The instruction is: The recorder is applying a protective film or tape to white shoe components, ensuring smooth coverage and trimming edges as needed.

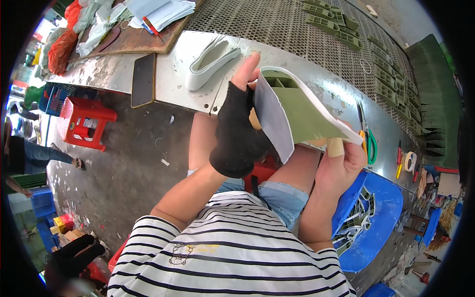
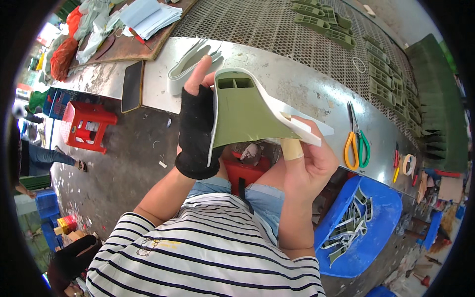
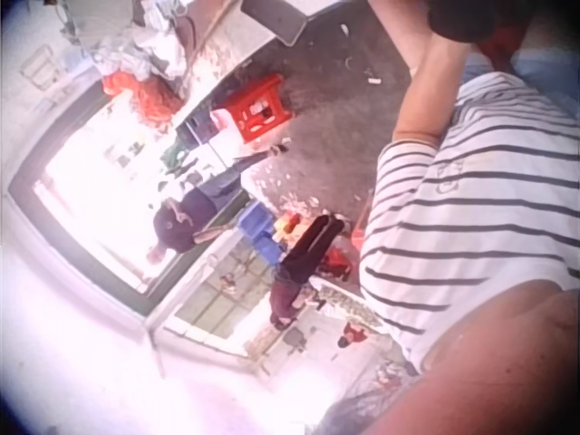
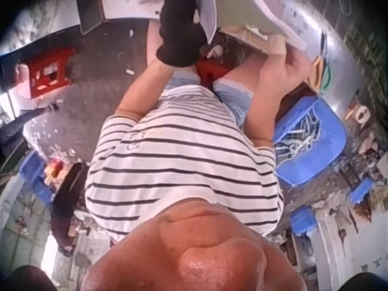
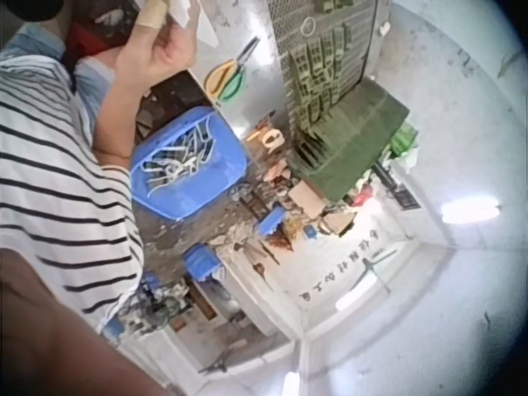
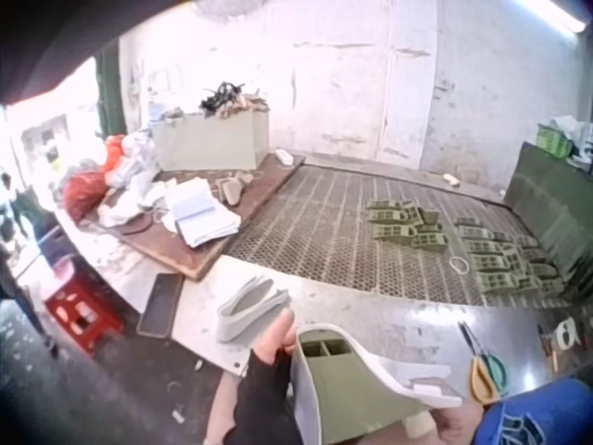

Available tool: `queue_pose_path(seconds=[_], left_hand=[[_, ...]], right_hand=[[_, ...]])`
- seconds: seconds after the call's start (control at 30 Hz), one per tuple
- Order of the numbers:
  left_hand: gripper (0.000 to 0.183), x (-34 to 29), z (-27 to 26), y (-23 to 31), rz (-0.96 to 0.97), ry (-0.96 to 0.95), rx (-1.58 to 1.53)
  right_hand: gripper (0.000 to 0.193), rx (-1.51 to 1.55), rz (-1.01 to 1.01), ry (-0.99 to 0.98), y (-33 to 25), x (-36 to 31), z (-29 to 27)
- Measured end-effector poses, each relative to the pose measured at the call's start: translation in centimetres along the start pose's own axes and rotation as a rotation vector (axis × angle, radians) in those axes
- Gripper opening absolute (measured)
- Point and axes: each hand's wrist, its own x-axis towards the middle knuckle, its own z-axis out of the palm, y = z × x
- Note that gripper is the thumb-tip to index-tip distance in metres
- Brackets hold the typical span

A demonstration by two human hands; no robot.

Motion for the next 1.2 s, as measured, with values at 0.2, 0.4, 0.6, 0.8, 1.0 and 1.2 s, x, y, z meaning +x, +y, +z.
queue_pose_path(seconds=[0.2,0.4,0.6,0.8,1.0,1.2], left_hand=[[0.092,0.3,0.0,0.6,-0.042,-0.048,-0.003],[0.092,0.3,0.6,1.2,0.025,-0.045,0.095],[0.088,0.2,1.4,0.2,0.049,0.036,0.089],[0.087,-0.2,1.3,0.1,-0.092,-0.027,-0.063],[0.086,-0.2,1.6,0.5,-0.072,0.025,-0.060],[0.088,-0.4,1.4,-0.6,0.013,0.002,0.020]], right_hand=[[0.038,-0.122,-0.057,-0.052,-0.4,-0.4,-0.8],[0.072,0.859,0.199,0.006,-0.1,0.8,-1.9],[0.052,0.229,-0.076,-0.135,0.9,0.1,0.0],[0.039,0.557,0.356,0.138,0.3,1.1,-0.6],[0.041,0.105,0.103,0.001,0.1,-0.6,-0.1],[0.067,0.799,0.067,-0.120,0.2,0.0,-1.4]])
